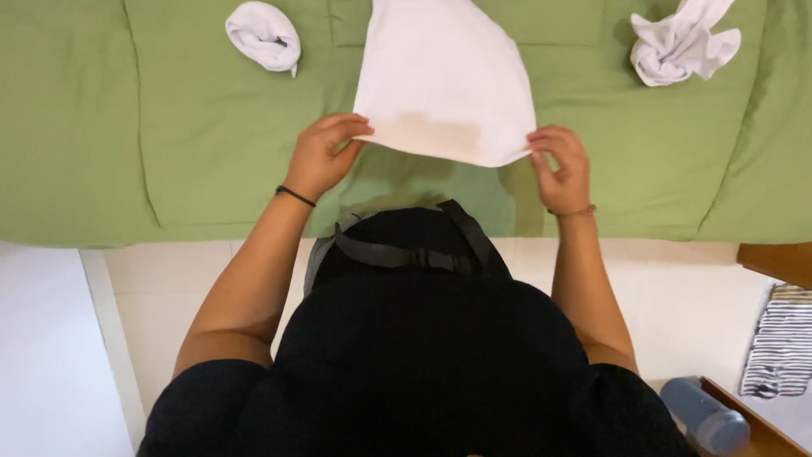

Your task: The person folds several white towels on a green bedsheet. They fold each towel into a compact shape, sometimes rolling it into a circular form, and place the finished items on the bed.

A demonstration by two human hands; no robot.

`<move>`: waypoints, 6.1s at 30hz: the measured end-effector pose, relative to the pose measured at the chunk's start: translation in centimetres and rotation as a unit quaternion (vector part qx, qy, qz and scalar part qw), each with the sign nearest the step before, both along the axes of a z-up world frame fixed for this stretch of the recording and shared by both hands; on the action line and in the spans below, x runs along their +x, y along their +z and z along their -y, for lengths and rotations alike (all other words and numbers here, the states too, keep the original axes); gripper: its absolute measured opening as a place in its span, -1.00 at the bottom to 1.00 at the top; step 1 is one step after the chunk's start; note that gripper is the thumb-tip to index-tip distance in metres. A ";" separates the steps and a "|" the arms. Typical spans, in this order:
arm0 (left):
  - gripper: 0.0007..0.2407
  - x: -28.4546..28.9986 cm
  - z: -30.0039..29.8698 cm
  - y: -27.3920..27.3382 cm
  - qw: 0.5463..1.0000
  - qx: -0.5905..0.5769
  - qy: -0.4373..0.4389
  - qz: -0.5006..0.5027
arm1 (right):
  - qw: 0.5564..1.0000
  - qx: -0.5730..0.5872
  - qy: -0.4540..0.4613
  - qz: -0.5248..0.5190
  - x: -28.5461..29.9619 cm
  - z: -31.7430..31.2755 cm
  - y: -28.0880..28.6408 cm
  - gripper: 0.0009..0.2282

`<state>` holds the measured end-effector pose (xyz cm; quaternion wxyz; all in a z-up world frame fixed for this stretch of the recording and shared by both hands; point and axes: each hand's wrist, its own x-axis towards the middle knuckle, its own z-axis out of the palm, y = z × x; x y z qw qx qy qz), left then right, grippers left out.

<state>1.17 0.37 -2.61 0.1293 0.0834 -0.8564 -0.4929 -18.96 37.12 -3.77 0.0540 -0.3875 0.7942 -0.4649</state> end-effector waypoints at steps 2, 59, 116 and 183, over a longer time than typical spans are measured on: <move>-0.82 2.0 -0.7 -5.1 0.998 -0.058 0.009 0.039 | 0.996 0.081 -0.002 -0.036 2.2 -0.3 -4.4 -0.92; -0.90 -7.2 -5.7 9.2 0.980 0.177 -0.044 -0.079 | 0.990 0.000 0.048 0.131 4.7 5.9 -0.4 -0.84; -0.84 3.0 -3.7 -12.2 0.970 -0.074 0.131 0.192 | 0.977 0.181 -0.059 -0.102 5.1 -1.7 -10.8 -0.96; -0.94 -1.2 -1.5 -13.2 0.969 -0.145 0.121 0.157 | 0.973 0.181 -0.134 0.055 2.2 1.0 -9.1 -0.89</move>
